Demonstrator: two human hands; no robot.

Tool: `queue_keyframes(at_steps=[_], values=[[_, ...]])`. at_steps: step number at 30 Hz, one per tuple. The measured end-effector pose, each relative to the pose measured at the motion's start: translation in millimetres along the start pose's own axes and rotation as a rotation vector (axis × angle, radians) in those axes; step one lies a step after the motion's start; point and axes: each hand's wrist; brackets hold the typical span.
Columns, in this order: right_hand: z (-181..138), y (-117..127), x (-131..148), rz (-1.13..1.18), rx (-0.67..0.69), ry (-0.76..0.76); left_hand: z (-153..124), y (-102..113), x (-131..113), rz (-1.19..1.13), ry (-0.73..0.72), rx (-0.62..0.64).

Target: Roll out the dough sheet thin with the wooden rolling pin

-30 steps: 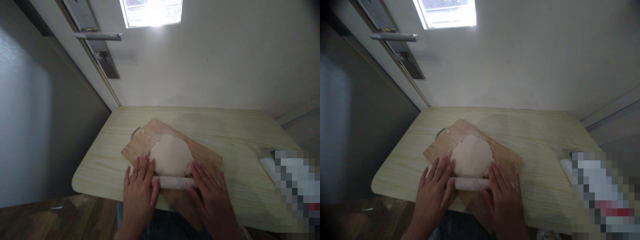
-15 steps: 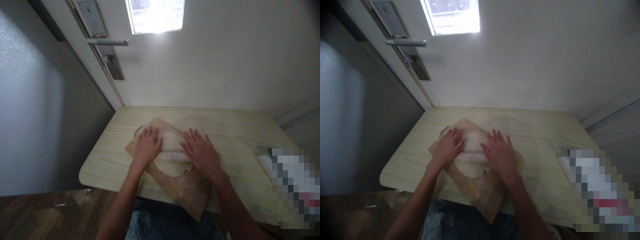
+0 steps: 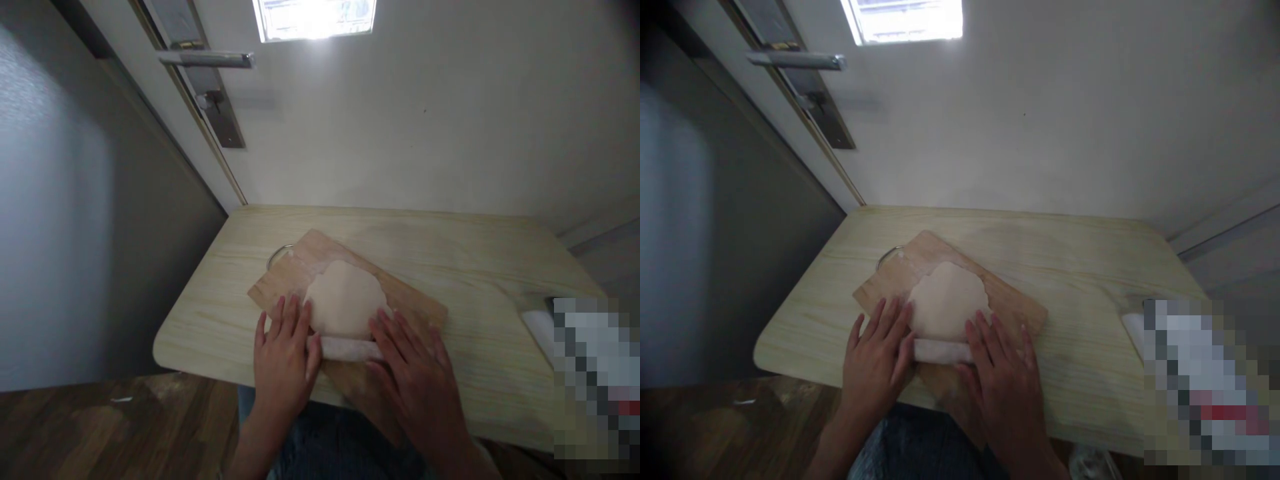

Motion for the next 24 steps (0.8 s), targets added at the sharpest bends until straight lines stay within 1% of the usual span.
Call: queue_keyframes(at_steps=[3, 7, 10, 13, 16, 20, 22, 24], values=[[25, 1, -8, 0.011, 0.037, -0.03, 25, 1, 1, -0.001, 0.028, 0.026], [62, 2, -18, 0.02, 0.072, -0.082, 60, -1, 8, -0.051, -0.026, 0.109], [72, 2, -20, 0.02, 0.086, -0.096, 69, -2, 11, -0.061, -0.052, 0.115], [59, 2, -15, 0.01, 0.079, -0.11, 55, -1, 8, -0.034, -0.047, 0.063], [32, 3, -6, 0.008, 0.077, -0.092, 27, 3, 3, -0.002, -0.049, 0.035], [-2, 3, 4, 0.012, 0.049, -0.02, -9, 4, 3, 0.017, -0.097, 0.021], [-11, 2, 6, 0.001, 0.021, 0.007, -18, 2, 5, 0.015, -0.122, 0.014], [-11, 1, 5, -0.011, 0.012, 0.025, -19, 1, 7, 0.006, -0.135, 0.017]])
Point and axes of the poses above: each hand's wrist, its own z-axis towards the middle knuckle, its own y-axis out of the back of the hand, x = y × z, and after that the axes turned 1 degree about -y, right-handed
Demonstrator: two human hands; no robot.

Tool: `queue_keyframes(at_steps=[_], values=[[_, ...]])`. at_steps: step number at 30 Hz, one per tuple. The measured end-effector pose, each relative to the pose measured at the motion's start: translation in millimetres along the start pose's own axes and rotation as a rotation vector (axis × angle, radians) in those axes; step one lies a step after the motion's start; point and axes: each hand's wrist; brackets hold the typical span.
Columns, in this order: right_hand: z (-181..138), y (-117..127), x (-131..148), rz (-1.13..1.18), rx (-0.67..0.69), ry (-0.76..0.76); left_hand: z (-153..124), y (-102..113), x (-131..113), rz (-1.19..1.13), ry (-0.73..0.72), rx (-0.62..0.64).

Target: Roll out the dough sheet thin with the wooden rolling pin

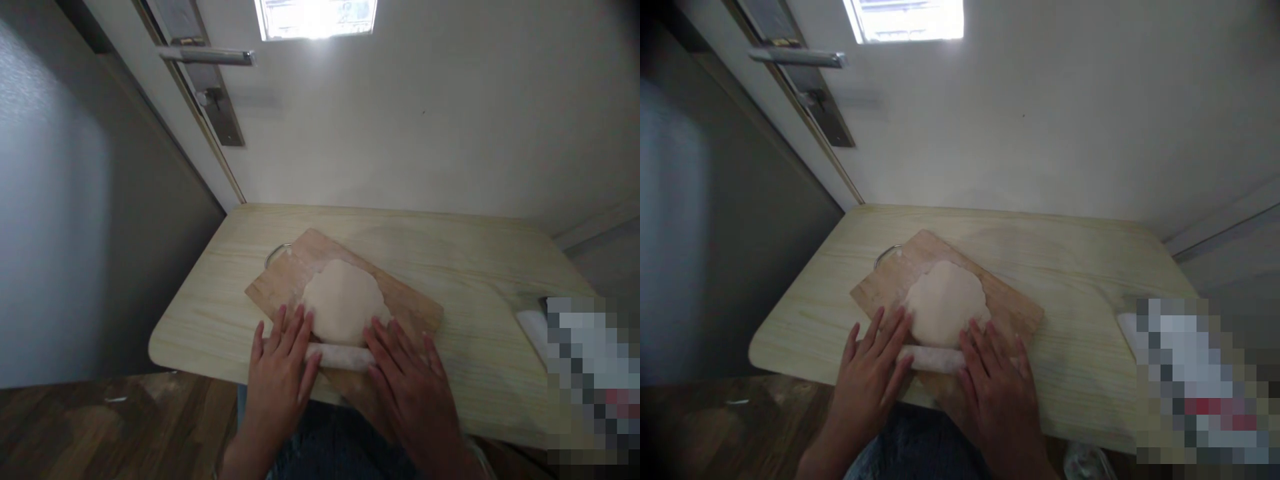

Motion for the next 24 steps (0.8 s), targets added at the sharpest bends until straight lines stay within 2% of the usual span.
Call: queue_keyframes(at_steps=[7, 10, 13, 20, 24], values=[[51, 2, -16, 0.027, 0.039, -0.073, 48, 2, 5, -0.011, 0.095, 0.025], [63, 4, -18, 0.031, 0.066, -0.108, 58, 2, 5, -0.005, 0.124, 0.031], [54, 4, -14, 0.038, 0.065, -0.105, 47, 2, 2, 0.004, 0.12, 0.01], [5, 0, -3, 0.008, 0.034, -0.016, 1, -2, -9, -0.002, 0.089, -0.018], [2, -5, -3, -0.017, -0.005, -0.001, -5, -5, -12, -0.003, 0.099, -0.011]])
Point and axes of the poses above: each hand's wrist, its own z-axis towards the middle knuckle, its own y-axis out of the back of the hand, x = y × z, and after that the axes turned 1 degree about -y, right-handed
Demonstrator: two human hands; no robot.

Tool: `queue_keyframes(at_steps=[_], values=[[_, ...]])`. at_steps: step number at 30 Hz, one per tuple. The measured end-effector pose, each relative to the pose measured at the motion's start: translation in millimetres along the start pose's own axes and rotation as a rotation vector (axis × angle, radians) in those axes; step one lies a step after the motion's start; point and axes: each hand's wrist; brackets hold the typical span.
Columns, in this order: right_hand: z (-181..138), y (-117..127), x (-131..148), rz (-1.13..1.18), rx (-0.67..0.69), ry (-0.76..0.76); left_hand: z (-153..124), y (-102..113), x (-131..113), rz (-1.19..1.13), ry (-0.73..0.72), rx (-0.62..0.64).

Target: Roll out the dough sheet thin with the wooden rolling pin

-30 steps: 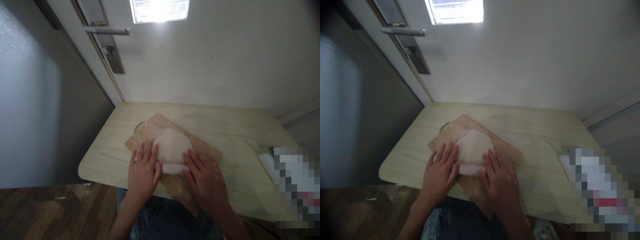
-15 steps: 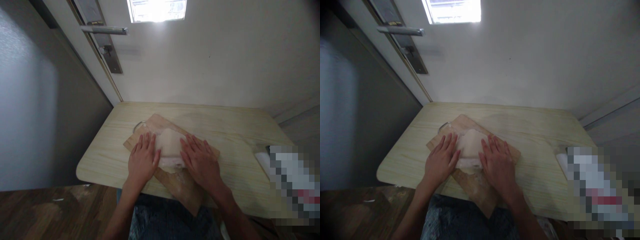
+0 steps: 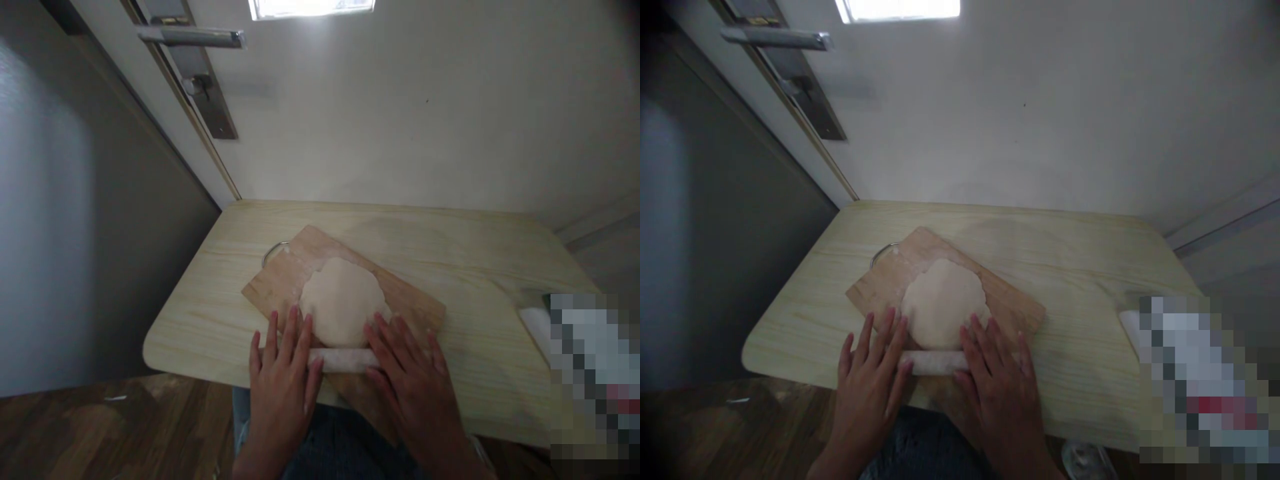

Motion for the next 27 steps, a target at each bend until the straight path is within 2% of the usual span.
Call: queue_keyframes(at_steps=[3, 8, 12, 23, 27], values=[[15, 0, -5, 0.003, 0.02, 0.008, 12, -1, 0, 0.004, -0.016, 0.003], [51, 5, -13, 0.019, 0.084, -0.058, 48, 0, 4, 0.007, 0.007, 0.014], [67, 5, -16, 0.044, 0.145, -0.107, 68, 3, 8, -0.008, 0.006, 0.078], [67, 7, -16, 0.053, 0.213, -0.067, 65, 6, 10, -0.023, -0.068, 0.177], [64, 7, -15, 0.039, 0.204, -0.048, 63, 8, 9, -0.017, -0.079, 0.176]])
Point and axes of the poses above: each hand's wrist, its own z-axis towards the middle knuckle, its own y-axis out of the back of the hand, x = y × z, and after that the axes turned 1 degree about -y, right-handed
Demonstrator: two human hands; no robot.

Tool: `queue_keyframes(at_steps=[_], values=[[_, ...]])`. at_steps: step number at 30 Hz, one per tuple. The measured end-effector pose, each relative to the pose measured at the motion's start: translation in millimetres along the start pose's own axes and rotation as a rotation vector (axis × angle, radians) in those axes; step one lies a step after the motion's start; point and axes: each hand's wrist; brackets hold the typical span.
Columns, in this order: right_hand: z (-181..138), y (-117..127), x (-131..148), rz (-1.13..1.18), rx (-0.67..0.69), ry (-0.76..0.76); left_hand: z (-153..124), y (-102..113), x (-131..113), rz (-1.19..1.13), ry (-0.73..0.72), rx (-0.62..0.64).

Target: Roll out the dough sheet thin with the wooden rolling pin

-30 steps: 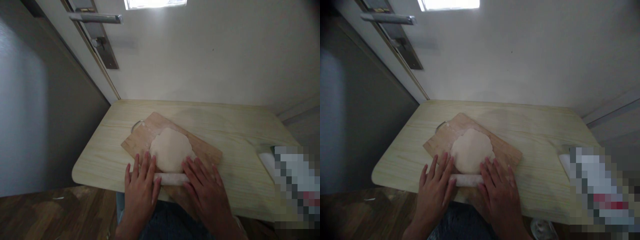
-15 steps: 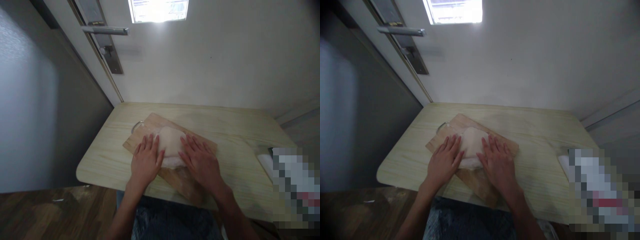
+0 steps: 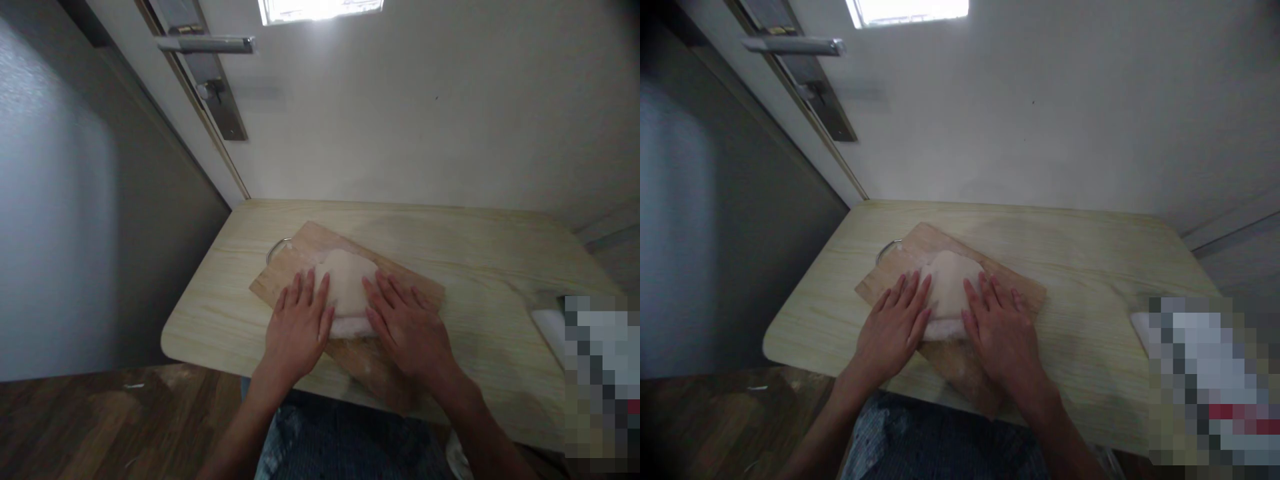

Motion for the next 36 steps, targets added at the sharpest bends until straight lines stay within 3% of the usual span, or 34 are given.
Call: queue_keyframes(at_steps=[21, 25, 29, 36], values=[[-47, -20, -3, -0.009, -0.196, 0.136, -38, -13, -14, -0.02, -0.022, -0.151], [-58, -29, -12, 0.095, -0.282, 0.158, -47, -15, -7, -0.066, -0.131, -0.196], [-66, -40, -17, 0.193, -0.361, 0.084, -52, -18, 5, -0.103, -0.263, -0.248], [-75, -45, 7, 0.16, -0.438, 0.037, -38, -21, 37, -0.168, -0.262, -0.259]])
Point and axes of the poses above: each hand's wrist, its own z-axis towards the middle knuckle, its own y-axis out of the back of the hand, x = y × z, and after that the axes turned 1 degree about -y, right-handed
